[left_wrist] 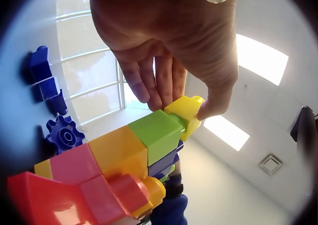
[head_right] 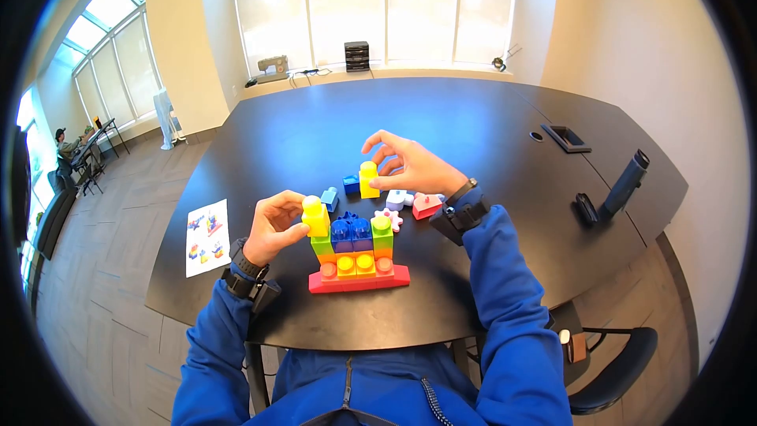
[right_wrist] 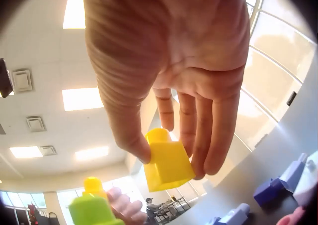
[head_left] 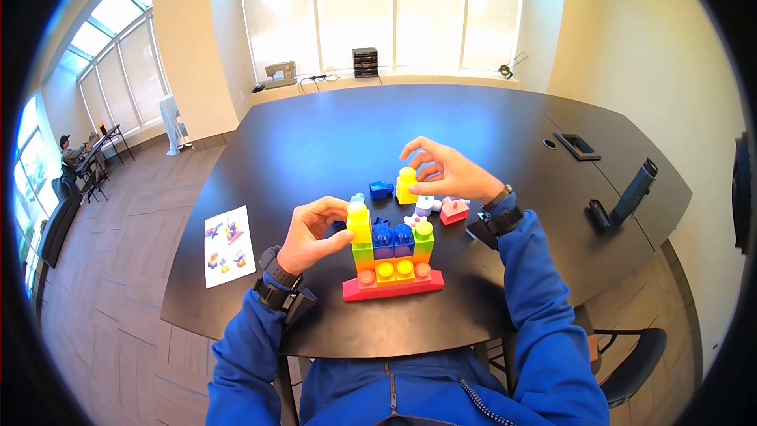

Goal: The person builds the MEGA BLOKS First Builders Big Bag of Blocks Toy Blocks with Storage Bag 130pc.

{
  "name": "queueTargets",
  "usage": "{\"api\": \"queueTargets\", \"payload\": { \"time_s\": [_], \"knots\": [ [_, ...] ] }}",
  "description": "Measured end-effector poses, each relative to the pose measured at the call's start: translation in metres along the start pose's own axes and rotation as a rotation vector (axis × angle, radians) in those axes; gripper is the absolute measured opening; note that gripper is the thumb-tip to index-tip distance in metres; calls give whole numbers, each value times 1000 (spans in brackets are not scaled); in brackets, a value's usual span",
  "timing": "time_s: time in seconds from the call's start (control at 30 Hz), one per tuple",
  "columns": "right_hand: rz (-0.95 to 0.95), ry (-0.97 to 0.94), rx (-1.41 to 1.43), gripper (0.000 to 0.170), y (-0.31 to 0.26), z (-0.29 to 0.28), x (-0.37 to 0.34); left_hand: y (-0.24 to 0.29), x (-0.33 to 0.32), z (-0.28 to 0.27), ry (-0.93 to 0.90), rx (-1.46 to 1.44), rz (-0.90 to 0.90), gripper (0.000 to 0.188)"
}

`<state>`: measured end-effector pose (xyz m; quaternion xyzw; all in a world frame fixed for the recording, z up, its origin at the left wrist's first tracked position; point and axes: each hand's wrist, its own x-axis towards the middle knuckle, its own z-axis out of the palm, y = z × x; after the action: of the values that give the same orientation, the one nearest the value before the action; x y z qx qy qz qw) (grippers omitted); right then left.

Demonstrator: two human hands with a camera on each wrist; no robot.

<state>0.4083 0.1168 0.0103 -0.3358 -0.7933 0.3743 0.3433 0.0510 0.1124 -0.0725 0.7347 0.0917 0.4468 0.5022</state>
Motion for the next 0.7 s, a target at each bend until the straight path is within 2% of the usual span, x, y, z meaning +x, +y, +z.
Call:
{"api": "queueTargets", "payload": {
  "time_s": [0.03, 0.3, 0.7],
  "knots": [
    [65, -30, 16, 47, -17, -2, -5, -1, 0, 0, 0, 0, -2, 44],
    [-5, -222, -104, 41, -70, -2, -30, 4, 0, 0, -11, 59, -36, 32],
    [78, -255, -190, 38, -85, 7, -34, 4, -1, 2, -27, 114, -11, 34]
  ]
}}
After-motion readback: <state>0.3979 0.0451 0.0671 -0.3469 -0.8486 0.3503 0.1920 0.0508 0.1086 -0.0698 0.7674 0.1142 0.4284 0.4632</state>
